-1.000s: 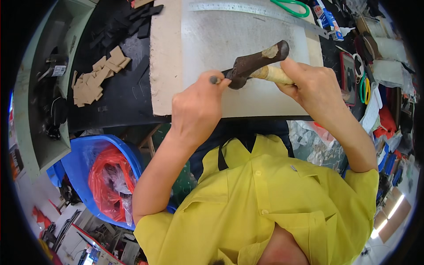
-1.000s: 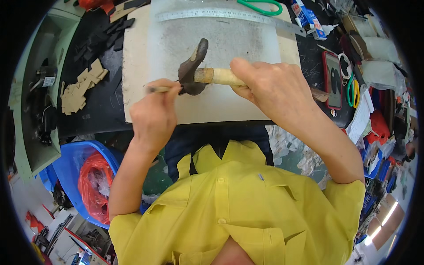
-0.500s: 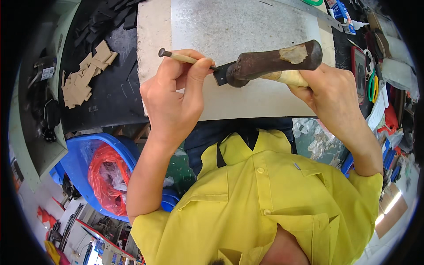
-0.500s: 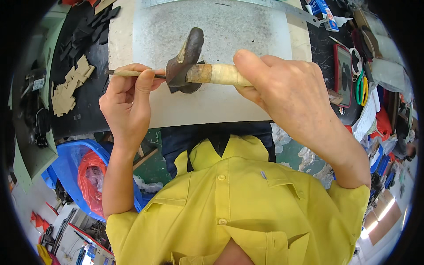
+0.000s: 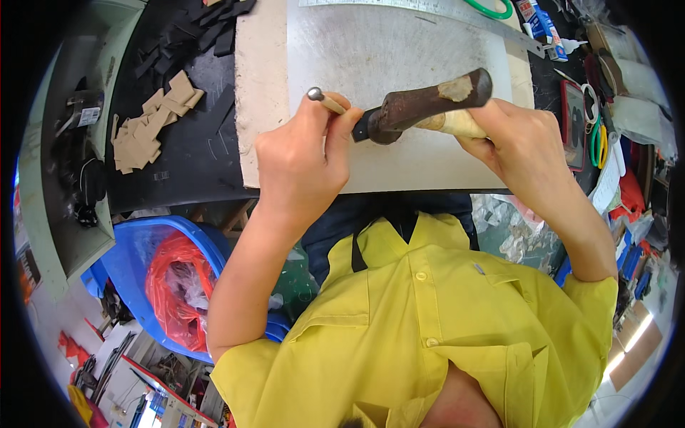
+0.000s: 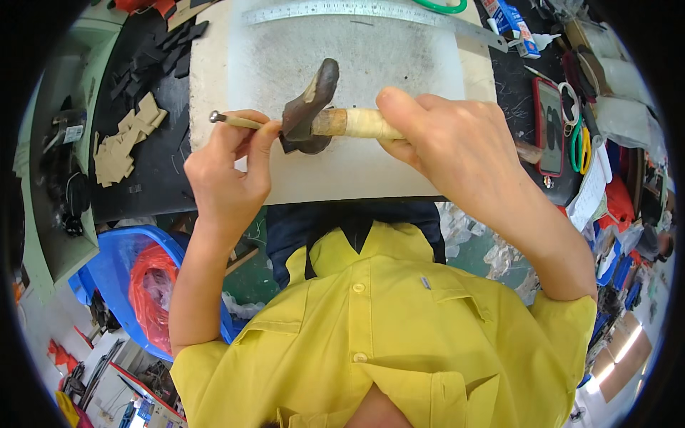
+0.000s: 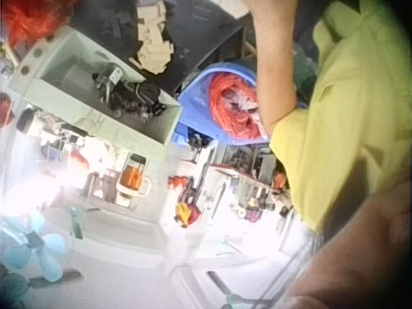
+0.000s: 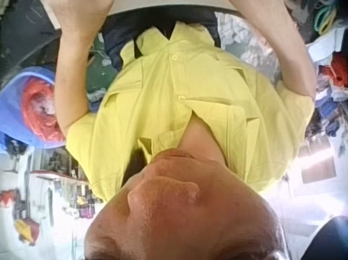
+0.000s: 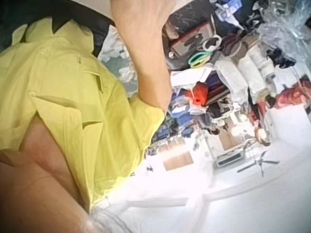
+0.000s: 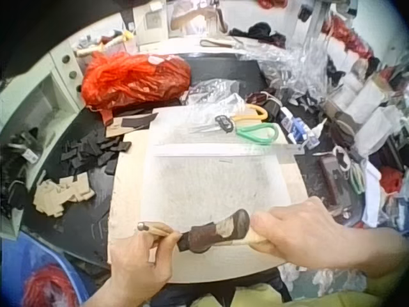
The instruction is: The person cuts a black leather strip with scissors, then uses a metal punch and hammer to create holes in the leather. They insert a metal buckle into the punched holes and secure it by hammering the prongs. The person repeats the punching and hammering process on additional leather pieces and attaches buckles to them.
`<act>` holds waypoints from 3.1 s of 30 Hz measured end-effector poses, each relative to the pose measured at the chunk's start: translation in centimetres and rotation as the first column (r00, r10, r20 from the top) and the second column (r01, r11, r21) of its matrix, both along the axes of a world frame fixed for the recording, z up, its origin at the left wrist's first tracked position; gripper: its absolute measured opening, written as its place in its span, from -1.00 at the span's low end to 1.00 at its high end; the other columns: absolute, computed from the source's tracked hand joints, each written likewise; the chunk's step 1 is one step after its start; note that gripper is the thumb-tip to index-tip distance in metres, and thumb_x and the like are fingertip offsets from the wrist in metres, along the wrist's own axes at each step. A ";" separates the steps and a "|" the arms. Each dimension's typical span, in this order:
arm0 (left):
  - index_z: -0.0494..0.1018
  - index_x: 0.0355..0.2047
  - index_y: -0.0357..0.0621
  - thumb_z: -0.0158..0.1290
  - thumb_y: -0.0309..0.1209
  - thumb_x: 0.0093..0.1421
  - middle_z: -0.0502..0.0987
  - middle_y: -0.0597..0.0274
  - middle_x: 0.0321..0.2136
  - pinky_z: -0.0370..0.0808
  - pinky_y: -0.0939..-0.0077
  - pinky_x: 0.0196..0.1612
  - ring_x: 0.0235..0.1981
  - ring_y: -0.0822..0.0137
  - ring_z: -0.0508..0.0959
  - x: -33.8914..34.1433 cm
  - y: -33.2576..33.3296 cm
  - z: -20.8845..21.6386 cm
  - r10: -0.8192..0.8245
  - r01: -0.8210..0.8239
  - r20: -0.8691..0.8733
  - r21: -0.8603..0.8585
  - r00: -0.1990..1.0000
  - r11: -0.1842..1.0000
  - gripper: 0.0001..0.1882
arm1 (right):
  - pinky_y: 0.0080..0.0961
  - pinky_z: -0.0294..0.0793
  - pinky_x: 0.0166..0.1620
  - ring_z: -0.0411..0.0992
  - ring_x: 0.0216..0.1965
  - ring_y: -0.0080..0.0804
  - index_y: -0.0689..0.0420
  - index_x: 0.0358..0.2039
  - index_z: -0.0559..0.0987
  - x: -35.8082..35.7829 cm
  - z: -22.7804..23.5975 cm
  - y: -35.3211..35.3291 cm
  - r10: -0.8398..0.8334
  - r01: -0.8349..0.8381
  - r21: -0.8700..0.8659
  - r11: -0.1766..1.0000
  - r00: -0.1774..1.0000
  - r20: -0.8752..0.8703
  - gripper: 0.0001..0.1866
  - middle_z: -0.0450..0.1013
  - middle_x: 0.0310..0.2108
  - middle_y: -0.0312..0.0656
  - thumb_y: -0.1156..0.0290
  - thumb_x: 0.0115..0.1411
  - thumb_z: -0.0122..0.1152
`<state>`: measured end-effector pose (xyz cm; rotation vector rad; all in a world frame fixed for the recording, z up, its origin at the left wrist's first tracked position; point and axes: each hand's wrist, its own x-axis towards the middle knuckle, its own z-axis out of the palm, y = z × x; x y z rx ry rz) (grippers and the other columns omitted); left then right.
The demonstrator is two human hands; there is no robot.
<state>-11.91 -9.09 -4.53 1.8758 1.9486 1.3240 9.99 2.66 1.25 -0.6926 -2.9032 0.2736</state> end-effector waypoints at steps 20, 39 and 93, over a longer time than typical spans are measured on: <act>0.39 -0.41 -0.23 0.15 -0.45 0.16 0.49 0.13 -0.58 0.41 0.38 -0.61 -0.67 0.17 0.49 1.1 0.1 0.6 -0.071 0.070 -0.344 -0.015 0.936 0.997 -0.84 | -0.12 0.39 -0.45 0.48 -0.48 0.08 0.09 -0.26 0.46 7.1 -1.4 5.2 -0.700 0.725 0.158 0.671 0.689 -0.188 -0.71 0.49 -0.55 -0.02 0.12 0.23 0.18; 0.51 -0.27 -0.39 -0.05 -0.63 0.15 0.56 0.06 -0.41 0.37 0.54 -0.41 -0.45 0.44 0.49 -1.9 -1.4 0.9 0.228 -0.150 0.751 -0.173 0.620 0.974 -0.82 | -0.34 0.29 -0.12 0.38 -0.20 -0.27 0.03 -0.33 0.60 -5.0 -5.4 -0.1 -0.083 0.017 -0.165 0.986 0.913 -0.399 -0.80 0.46 -0.33 -0.32 0.36 -0.01 0.38; 0.47 -0.19 -0.32 0.09 -0.56 0.21 0.60 0.23 -0.47 0.32 0.75 -0.48 -0.50 0.66 0.43 -3.2 3.7 1.1 0.296 -0.145 0.710 -0.267 0.638 0.953 -0.84 | -0.55 0.45 -0.35 0.48 -0.43 -0.39 0.20 -0.29 0.59 -6.7 -4.3 3.8 -0.168 -0.167 -0.610 0.775 0.875 -0.454 -0.84 0.51 -0.46 -0.17 0.50 0.08 0.31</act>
